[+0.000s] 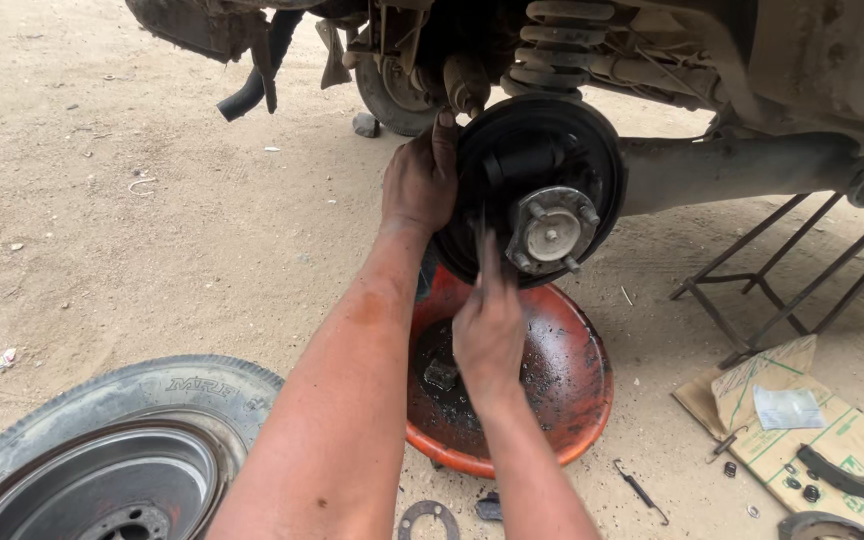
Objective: The person cleans and maintains a vehicle's rear brake assembly by hand and with a cloth, using a screwdriver to pry components and wiping the internal hub over a plastic basin.
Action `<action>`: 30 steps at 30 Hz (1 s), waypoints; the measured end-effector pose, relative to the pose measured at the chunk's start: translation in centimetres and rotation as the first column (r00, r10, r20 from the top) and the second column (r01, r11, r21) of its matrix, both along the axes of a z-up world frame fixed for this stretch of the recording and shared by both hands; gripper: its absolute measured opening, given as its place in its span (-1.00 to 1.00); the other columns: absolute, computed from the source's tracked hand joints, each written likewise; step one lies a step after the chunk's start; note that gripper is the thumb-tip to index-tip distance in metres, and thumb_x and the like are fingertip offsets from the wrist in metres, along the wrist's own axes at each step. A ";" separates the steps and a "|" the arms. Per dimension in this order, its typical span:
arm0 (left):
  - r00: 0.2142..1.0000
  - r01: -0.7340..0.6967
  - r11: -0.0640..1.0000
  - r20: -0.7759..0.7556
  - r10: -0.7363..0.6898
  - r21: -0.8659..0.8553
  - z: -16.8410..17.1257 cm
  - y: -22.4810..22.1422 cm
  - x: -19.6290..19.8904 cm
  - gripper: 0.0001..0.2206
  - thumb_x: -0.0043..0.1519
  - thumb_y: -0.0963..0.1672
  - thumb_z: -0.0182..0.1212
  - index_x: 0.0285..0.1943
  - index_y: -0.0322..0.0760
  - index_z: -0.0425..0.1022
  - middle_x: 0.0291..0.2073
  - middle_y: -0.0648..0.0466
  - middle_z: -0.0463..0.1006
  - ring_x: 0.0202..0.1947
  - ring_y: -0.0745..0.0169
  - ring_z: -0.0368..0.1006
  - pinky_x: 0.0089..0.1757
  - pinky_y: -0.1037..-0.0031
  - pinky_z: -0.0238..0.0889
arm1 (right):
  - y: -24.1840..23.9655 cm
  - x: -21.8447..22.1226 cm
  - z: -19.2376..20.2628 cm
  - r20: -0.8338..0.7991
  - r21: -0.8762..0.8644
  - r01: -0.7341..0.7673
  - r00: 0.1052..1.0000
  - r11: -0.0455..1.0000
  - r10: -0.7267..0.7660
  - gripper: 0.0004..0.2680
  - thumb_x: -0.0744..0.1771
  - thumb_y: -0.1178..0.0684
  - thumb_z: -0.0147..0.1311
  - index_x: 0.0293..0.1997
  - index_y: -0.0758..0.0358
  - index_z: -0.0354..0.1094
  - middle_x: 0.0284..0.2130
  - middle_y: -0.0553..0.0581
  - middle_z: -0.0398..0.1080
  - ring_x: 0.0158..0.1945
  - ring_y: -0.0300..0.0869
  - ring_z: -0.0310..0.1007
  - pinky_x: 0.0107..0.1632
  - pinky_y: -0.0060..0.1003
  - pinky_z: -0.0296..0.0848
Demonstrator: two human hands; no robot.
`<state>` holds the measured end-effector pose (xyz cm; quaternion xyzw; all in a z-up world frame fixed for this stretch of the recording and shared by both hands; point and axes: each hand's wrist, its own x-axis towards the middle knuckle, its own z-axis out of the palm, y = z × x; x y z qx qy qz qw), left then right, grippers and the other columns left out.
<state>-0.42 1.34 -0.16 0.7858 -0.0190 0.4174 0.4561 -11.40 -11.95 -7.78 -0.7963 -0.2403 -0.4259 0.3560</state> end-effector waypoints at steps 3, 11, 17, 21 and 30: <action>0.995 0.085 0.992 -0.040 -0.089 -0.097 0.9 0.0 -0.2 -0.44 0.42 0.12 -0.31 -0.08 -0.27 0.60 -0.20 -0.23 0.65 -0.08 -0.37 0.52 -0.09 -0.02 0.35 | -0.4 1.7 1.3 -0.346 0.030 0.073 0.937 0.997 -0.058 -0.58 0.41 0.27 -0.16 0.51 0.14 0.10 -0.06 0.43 0.49 0.00 0.22 0.56 0.00 0.01 0.53; 0.999 0.022 0.999 -0.037 -0.023 -0.032 1.0 0.0 -0.1 -0.42 0.44 0.13 -0.30 -0.12 -0.29 0.62 -0.17 -0.28 0.63 -0.04 -0.45 0.46 -0.08 -0.07 0.32 | -0.9 0.8 0.1 -0.225 -0.074 0.107 0.967 0.992 -0.121 -0.54 0.38 0.26 -0.09 0.52 0.11 0.02 -0.10 0.49 0.47 -0.12 0.30 0.52 -0.09 0.08 0.51; 0.998 0.034 0.997 -0.047 -0.037 -0.071 1.3 -0.2 -0.7 -0.43 0.41 0.12 -0.28 -0.10 -0.29 0.62 -0.22 -0.31 0.62 -0.08 -0.44 0.48 -0.10 -0.06 0.33 | 1.5 -1.3 2.0 -0.420 -0.080 0.144 0.892 0.986 -0.165 -0.39 0.31 0.29 -0.08 0.57 0.13 -0.29 0.12 0.61 0.29 -0.01 0.40 0.42 -0.03 0.15 0.47; 0.999 0.008 0.999 -0.046 -0.011 -0.049 1.0 -0.4 -0.7 -0.43 0.42 0.12 -0.28 -0.11 -0.28 0.64 -0.22 -0.30 0.62 -0.08 -0.44 0.49 -0.08 -0.07 0.33 | 2.3 -1.3 1.9 -0.373 0.034 0.073 0.926 0.997 -0.055 -0.38 0.27 0.33 -0.12 0.54 0.28 -0.33 0.32 0.61 0.14 0.18 0.43 0.29 0.12 0.18 0.35; 0.997 0.032 0.998 -0.065 -0.035 -0.046 1.4 -0.1 -0.8 -0.44 0.43 0.11 -0.33 -0.06 -0.26 0.61 -0.23 -0.27 0.64 -0.10 -0.42 0.51 -0.09 -0.06 0.34 | -2.6 -6.0 -0.2 -0.655 0.135 0.029 0.753 0.990 0.067 -0.51 0.30 0.26 -0.20 0.45 0.14 -0.06 0.14 0.43 0.29 -0.01 0.24 0.42 -0.01 0.02 0.40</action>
